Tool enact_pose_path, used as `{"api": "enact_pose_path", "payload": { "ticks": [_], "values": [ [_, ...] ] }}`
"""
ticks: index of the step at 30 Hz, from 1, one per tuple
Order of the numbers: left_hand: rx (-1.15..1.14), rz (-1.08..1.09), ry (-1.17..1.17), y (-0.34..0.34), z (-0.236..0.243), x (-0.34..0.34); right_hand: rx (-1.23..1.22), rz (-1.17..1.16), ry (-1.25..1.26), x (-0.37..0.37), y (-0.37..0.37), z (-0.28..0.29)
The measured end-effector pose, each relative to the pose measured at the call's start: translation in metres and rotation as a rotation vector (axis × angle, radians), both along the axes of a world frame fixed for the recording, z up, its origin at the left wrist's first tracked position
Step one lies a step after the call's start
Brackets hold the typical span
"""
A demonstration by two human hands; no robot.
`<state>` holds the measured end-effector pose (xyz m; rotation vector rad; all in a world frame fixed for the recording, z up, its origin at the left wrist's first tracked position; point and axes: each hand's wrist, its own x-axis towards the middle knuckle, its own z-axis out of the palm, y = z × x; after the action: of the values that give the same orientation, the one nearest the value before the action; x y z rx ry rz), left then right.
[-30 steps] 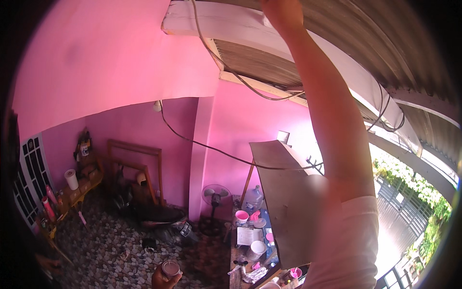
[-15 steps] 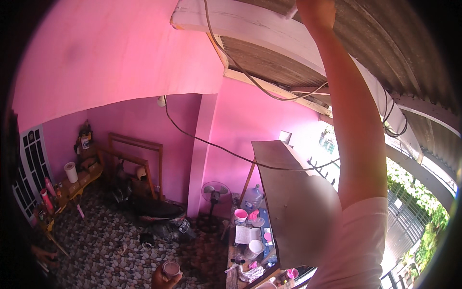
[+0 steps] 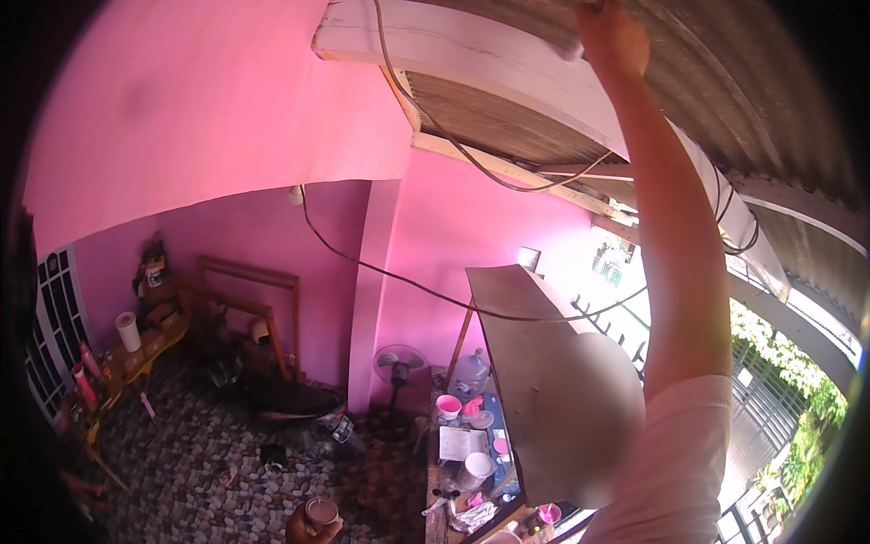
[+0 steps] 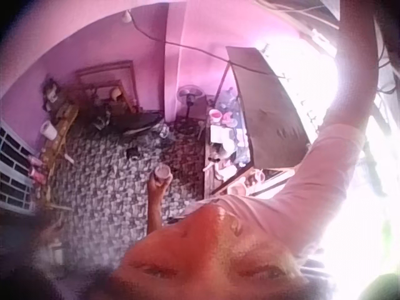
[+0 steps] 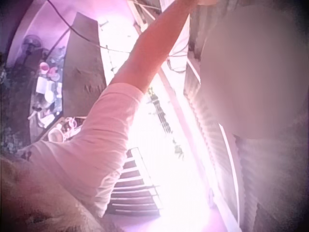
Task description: The person paints the side of a wooden ceiling beam using a small paintbrush dipped into a cup of pink paint.
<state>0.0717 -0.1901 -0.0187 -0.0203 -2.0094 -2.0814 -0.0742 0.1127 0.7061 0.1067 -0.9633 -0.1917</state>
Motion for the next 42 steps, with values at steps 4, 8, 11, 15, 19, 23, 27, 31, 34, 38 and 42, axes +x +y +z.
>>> {"api": "enact_pose_path", "payload": {
  "ticks": [4, 8, 11, 15, 19, 23, 27, 31, 34, 38, 42],
  "values": [
    [-0.092, 0.003, 0.046, -0.004, -0.011, -0.005, -0.137, -0.076, -0.314, 0.010, 0.016, -0.005],
    [-0.102, -0.057, 0.049, -0.001, 0.007, -0.005, 0.051, -0.083, -0.267, -0.019, -0.003, -0.005],
    [-0.109, -0.047, 0.052, -0.001, 0.002, -0.005, 0.107, 0.183, -0.306, -0.013, -0.059, -0.024],
    [0.002, -0.063, 0.011, 0.005, -0.023, -0.009, 0.127, 1.059, -0.551, -0.022, -0.082, -0.027],
    [0.094, -0.079, 0.018, 0.008, -0.014, -0.003, 0.075, 0.851, -0.592, -0.027, -0.064, -0.035],
    [0.095, -0.084, 0.030, 0.006, -0.005, 0.000, -0.071, 0.538, -0.581, -0.015, -0.019, -0.039],
    [0.083, -0.081, 0.004, 0.005, 0.013, 0.004, 0.108, -0.089, -0.146, 0.002, -0.014, -0.042],
    [0.036, -0.076, 0.025, 0.004, 0.008, 0.002, 0.184, -0.072, -0.212, -0.008, -0.045, -0.051],
    [0.087, -0.079, 0.031, 0.007, 0.008, 0.004, 0.322, 0.107, -0.152, -0.019, -0.074, -0.053],
    [0.278, -0.137, -0.081, -0.001, -0.048, -0.007, 0.187, 0.926, -0.496, -0.016, -0.081, -0.045],
    [0.360, -0.133, -0.095, -0.001, -0.057, -0.011, 0.011, 0.581, -0.547, -0.022, -0.029, -0.044]
  ]
}}
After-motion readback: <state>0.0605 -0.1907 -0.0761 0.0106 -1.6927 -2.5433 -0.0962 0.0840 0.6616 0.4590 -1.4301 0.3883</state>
